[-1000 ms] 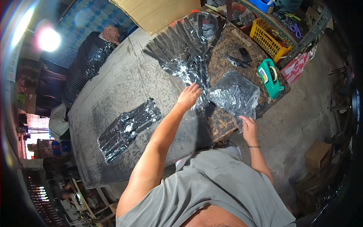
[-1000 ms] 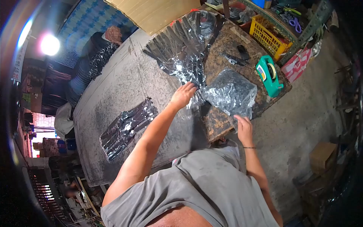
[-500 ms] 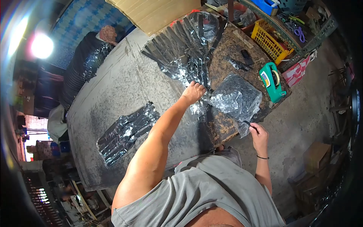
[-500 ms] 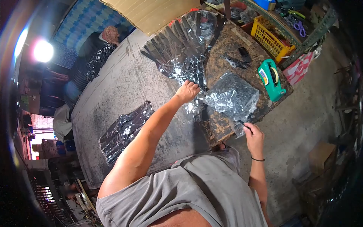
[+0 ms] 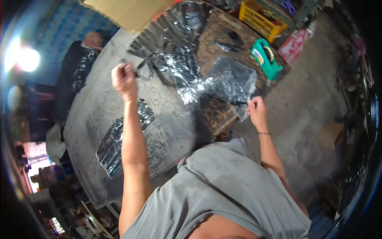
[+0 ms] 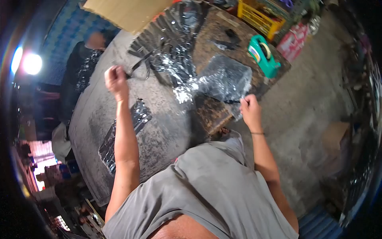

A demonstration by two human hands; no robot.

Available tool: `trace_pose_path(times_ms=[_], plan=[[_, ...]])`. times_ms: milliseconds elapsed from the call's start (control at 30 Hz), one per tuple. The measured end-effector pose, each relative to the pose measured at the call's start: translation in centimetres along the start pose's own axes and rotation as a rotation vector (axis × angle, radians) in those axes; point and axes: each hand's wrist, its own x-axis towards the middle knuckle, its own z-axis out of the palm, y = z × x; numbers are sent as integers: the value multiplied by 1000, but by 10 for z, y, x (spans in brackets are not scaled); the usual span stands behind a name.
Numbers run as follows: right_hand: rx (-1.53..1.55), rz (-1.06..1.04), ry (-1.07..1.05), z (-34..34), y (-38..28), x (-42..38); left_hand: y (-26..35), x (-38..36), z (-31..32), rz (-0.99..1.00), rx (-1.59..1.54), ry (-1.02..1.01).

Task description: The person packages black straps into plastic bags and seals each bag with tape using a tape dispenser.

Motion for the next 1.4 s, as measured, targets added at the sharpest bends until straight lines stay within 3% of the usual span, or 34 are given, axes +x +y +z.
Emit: trace_pose_path(times_ms=[67, 167, 233, 300, 333, 467, 600, 767, 833, 967, 1000, 1267, 1400], plan=[[-60, 73, -34, -6, -2, 0, 26, -16, -16, -125, -217, 83], [200, 131, -22, -10, 1, -6, 35, -59, -40, -101, -98, 89], [201, 177, -81, -20, -1, -12, 54, -77, -33, -36, -205, 92], [406, 176, -78, -24, -1, -16, 46, -92, -46, -232, -308, -27], [504, 132, -80, -26, 0, -17, 60, -93, -39, -228, -354, 35], [781, 67, -92, -9, -45, -24, 75, -94, -43, -374, -519, -42], [711, -30, -299, 38, -80, -22, 86, -96, -55, -458, -508, -28], [600, -179, -409, 154, -135, -68, 76, -109, -91, -551, -568, -130], [540, -312, -512, 206, -135, -91, 75, -111, -102, -569, -579, -128], [267, -331, -716, 272, -138, -133, 69, -113, -125, -596, -712, -100], [345, -328, -707, 285, -134, -140, 62, -114, -131, -574, -720, -96], [319, -258, -752, 284, -144, -158, 48, -77, -167, -511, -730, -119], [347, -152, -681, 273, -163, -162, 53, -89, -156, -626, -774, -166]])
